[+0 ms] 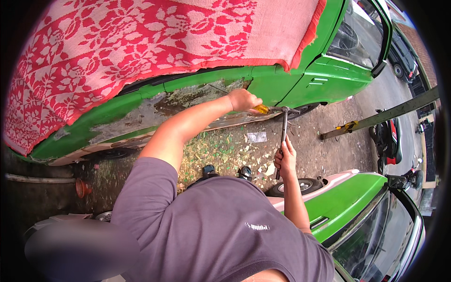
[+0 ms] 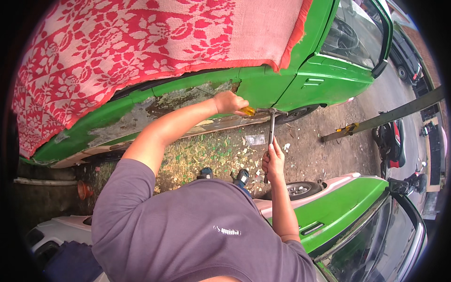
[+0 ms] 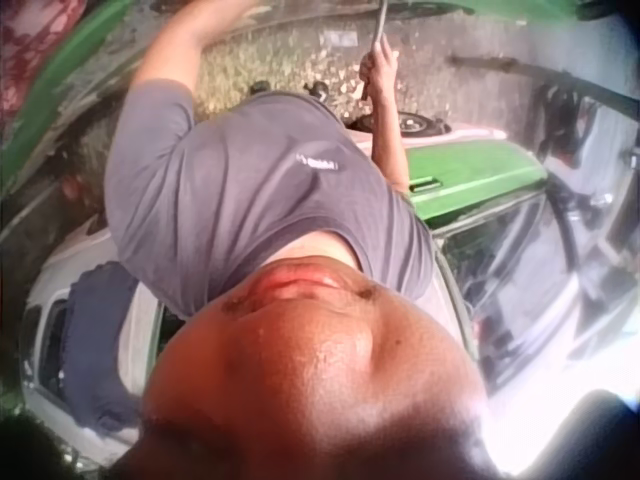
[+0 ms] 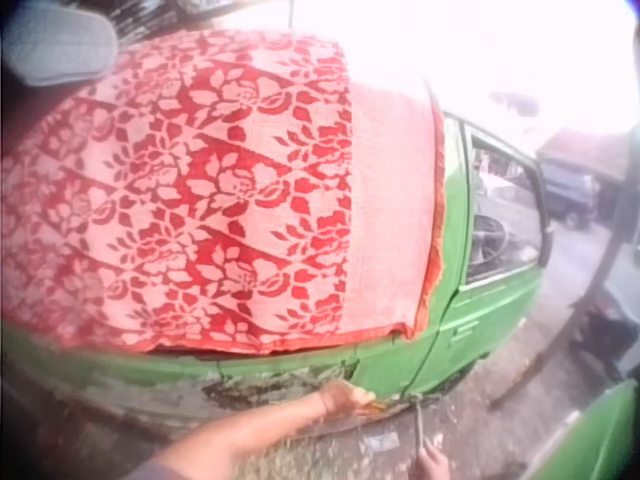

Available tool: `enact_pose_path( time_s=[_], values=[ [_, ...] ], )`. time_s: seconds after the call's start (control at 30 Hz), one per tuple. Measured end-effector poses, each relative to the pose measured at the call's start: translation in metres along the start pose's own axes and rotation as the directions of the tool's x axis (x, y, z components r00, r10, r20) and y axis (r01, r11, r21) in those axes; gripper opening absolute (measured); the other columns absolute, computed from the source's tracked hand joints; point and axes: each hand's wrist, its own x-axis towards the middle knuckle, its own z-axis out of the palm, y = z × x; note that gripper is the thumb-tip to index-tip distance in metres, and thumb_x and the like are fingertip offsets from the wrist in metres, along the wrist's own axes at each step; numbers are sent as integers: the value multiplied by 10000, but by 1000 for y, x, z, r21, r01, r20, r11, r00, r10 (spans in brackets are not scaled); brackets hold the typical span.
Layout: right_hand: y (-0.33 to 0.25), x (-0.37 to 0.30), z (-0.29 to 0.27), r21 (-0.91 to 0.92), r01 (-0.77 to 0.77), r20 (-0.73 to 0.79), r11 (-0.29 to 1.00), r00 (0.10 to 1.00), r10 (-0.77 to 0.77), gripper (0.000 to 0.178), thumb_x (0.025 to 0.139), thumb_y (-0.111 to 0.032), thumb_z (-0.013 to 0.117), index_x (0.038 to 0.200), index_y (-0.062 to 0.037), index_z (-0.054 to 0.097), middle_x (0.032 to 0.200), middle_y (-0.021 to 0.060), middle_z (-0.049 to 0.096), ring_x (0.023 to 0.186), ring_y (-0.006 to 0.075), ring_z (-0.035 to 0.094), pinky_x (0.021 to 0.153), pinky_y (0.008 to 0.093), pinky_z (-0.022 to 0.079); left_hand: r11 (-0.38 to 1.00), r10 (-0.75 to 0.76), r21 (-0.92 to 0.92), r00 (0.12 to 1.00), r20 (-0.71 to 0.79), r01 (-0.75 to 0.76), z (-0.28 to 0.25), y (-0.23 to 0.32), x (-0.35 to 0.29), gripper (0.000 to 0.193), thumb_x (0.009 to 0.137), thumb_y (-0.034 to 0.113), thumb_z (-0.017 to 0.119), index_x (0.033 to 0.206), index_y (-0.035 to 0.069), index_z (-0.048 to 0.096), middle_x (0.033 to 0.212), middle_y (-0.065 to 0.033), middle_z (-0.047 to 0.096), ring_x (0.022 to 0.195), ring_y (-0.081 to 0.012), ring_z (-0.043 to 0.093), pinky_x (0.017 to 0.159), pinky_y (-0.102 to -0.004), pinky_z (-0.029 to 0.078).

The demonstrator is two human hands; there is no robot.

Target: The person uses a spray can and a scraper to treat a damaged area on the side of a green car, then switches to a hammer and a small tool to tap and scrape the same spot repeatedly. The work is performed outdoors with a patterned cloth covering part of the car.

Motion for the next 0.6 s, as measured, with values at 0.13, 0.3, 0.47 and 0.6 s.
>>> enact_pose_path(
  time_s=[0.13,0.3,0.47,0.6],
  values=[
    [-10,1,-7,214,122,-59,969,992,-111,458,1002,-260,474,1446,-271,360,566,-55,308,386,34,269,325,200,218,1000,12,-14,1000,-22,-13,-1,-1,-5,374,845,458,629,878,102,517,690,-77,607,626,-286,642,511,-399,510],
    [-2,-3,4,-22,-12,45,1000,999,13,461,993,-251,496,1442,-244,388,572,-57,312,406,35,289,349,198,230,999,37,-21,997,67,-36,2,0,-5,375,834,449,644,862,97,518,684,-83,604,627,-294,640,518,-406,507],
    [-7,-2,3,175,110,-64,978,993,-101,484,996,-273,489,1457,-258,341,557,-52,294,386,41,274,334,204,220,999,-8,-38,1000,-24,7,-4,0,-1,366,829,436,655,870,96,526,680,-85,602,623,-300,637,519,-408,508],
    [1,-1,1,40,32,-17,999,999,-31,443,993,-264,500,1425,-243,406,560,-59,308,401,39,276,346,198,227,999,8,-46,1000,27,-7,0,-2,-3,362,831,439,651,881,100,533,685,-83,606,619,-298,638,514,-408,509]
  ],
)
